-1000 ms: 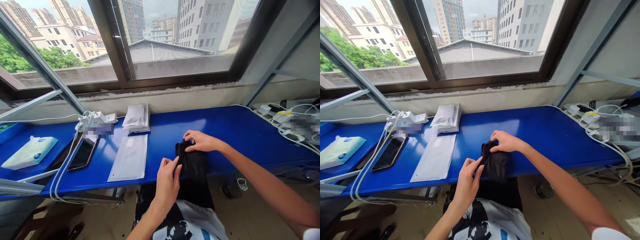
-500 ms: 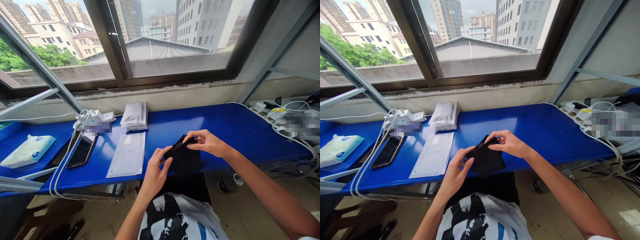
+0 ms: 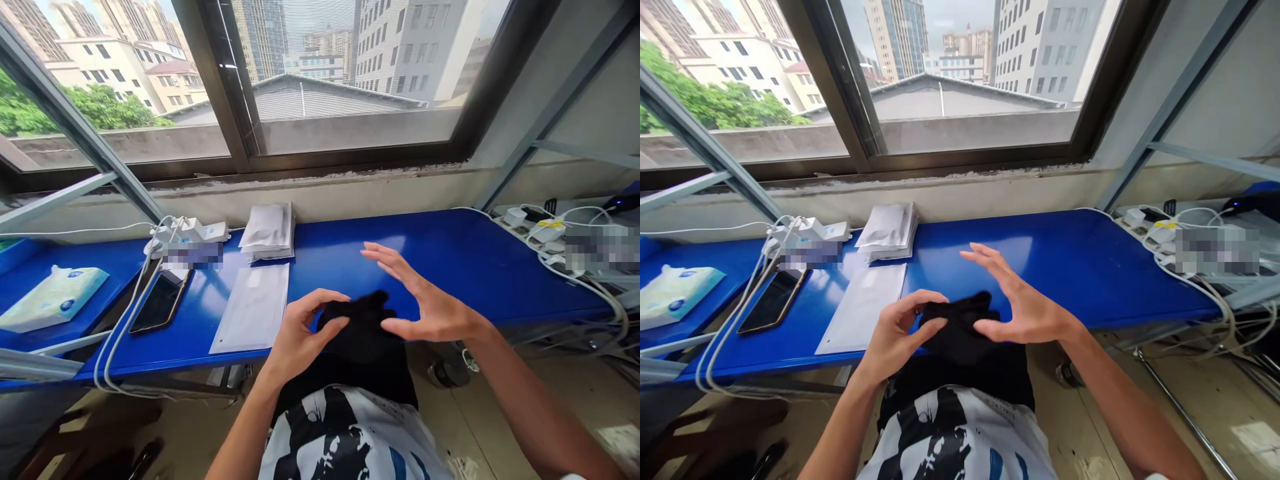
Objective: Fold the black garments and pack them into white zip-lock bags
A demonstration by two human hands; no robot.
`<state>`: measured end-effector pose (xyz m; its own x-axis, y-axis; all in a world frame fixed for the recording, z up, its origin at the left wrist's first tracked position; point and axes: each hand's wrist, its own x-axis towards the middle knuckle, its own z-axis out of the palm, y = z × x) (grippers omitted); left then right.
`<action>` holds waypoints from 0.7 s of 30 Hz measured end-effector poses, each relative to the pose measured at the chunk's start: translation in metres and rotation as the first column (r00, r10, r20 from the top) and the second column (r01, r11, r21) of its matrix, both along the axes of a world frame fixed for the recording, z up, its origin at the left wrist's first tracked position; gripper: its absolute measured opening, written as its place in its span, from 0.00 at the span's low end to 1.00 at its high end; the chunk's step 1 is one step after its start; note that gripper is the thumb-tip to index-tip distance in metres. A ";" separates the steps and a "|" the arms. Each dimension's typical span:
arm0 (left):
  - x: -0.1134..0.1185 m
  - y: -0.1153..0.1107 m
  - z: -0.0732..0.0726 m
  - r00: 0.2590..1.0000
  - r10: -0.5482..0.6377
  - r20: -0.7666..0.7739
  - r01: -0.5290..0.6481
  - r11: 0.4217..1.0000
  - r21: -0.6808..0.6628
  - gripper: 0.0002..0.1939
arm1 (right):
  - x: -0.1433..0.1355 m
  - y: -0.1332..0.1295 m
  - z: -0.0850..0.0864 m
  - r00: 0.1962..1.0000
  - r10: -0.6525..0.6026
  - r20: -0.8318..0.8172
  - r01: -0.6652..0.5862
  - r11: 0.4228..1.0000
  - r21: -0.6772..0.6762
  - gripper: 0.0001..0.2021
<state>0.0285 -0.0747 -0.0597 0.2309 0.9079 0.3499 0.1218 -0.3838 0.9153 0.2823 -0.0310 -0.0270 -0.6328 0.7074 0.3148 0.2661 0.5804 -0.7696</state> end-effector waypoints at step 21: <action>-0.075 0.007 -0.032 0.294 0.515 -0.805 -0.640 0.732 0.234 0.19 | -0.033 -0.036 -0.083 0.414 -0.817 -0.402 -0.013 0.436 -0.900 0.28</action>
<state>-0.0468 -0.0680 -0.0914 -0.2645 0.9396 0.2174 0.9314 0.1903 0.3103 0.2489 -0.0666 -0.1095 0.0150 0.9442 -0.3291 -0.5981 -0.2553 -0.7597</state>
